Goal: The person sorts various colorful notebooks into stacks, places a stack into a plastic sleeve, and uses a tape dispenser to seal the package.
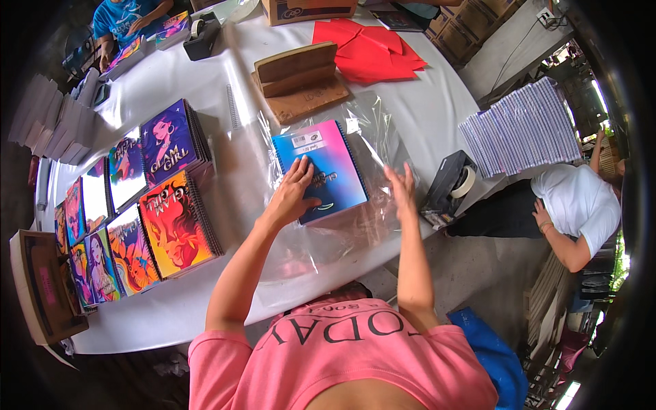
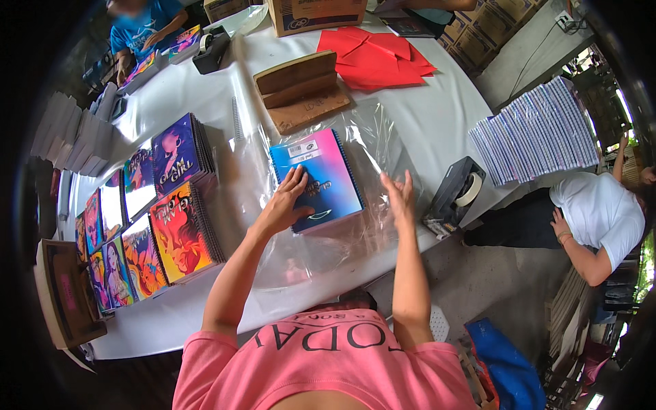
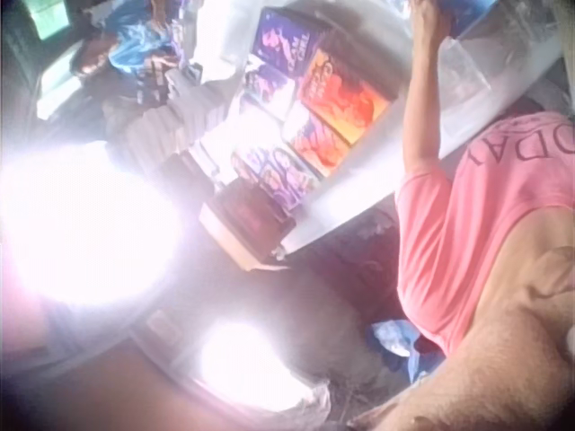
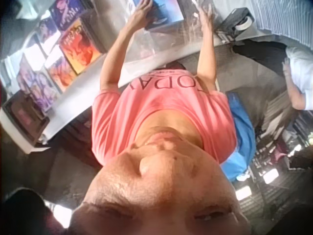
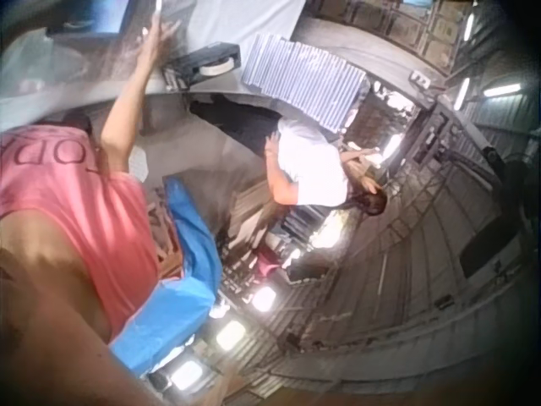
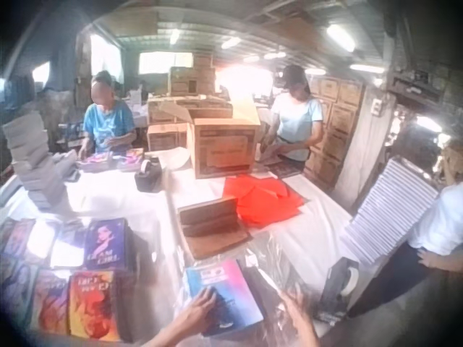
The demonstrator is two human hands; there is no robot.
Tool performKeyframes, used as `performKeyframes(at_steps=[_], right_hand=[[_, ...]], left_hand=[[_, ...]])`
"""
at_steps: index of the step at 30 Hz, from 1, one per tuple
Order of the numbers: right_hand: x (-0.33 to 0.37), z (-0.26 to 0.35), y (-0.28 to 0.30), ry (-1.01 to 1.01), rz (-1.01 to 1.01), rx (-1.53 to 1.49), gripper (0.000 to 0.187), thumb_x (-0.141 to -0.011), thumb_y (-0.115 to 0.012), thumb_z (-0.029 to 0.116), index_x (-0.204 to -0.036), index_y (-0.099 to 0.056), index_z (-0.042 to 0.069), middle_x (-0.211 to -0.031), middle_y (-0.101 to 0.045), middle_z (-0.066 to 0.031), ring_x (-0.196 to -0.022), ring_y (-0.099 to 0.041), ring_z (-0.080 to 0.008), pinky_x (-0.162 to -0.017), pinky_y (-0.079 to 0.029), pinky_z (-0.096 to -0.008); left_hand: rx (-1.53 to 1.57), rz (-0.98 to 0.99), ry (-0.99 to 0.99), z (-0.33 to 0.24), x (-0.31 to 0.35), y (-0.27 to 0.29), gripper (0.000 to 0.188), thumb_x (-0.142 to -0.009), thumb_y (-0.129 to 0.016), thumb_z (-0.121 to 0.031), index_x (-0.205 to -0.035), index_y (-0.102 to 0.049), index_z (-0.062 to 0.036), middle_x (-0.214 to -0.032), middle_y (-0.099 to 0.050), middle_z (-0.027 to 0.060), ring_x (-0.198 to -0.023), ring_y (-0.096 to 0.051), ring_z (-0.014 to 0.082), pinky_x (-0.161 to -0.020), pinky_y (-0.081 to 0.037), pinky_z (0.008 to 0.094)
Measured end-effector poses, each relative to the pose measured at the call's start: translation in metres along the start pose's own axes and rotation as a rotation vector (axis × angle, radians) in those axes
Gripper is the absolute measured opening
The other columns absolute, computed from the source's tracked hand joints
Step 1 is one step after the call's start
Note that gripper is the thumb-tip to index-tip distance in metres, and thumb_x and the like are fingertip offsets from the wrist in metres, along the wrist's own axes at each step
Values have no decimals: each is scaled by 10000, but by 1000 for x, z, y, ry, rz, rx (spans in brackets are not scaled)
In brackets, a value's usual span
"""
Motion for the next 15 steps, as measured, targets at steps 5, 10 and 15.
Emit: performKeyframes(at_steps=[5, 10, 15], right_hand=[[-41, 16, 15, 226, 255, 221, 631, -685, -788, 366, -1151, -563, 5, -835, -614, -78, -734, -545, -119, -635, -420, -252], [-8, 43, 15, -108, 433, 268, 505, -689, -801, 272, -1086, -606, 29, -708, -616, -12, -595, -502, -77, -544, -385, -240], [-34, 2, 10, 145, 366, 445, 143, -697, -736, 171, -729, -654, 59, -827, -654, -17, -706, -544, -90, -641, -417, -250]], left_hand=[[1, -5, -20, 0, -4, -2, 802, -673, -767, -199, -1350, -384, -2, -1464, -259, 172, -1369, -204, 329, -1109, -251, 388], [23, -13, 26, 3, 0, 3, 832, -641, -787, -195, -1345, -384, -6, -1451, -283, 179, -1362, -226, 329, -1105, -264, 376], [63, 41, 51, -7, -10, 5, 854, -643, -787, -193, -1371, -363, -57, -1461, -271, 125, -1346, -268, 307, -1091, -297, 384]])
Point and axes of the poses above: each hand's wrist, its own x-axis away from the middle knuckle, its own y-axis out of the back of the hand, z = x × y, the point moved 3 cm from there along -x, towards the middle knuckle
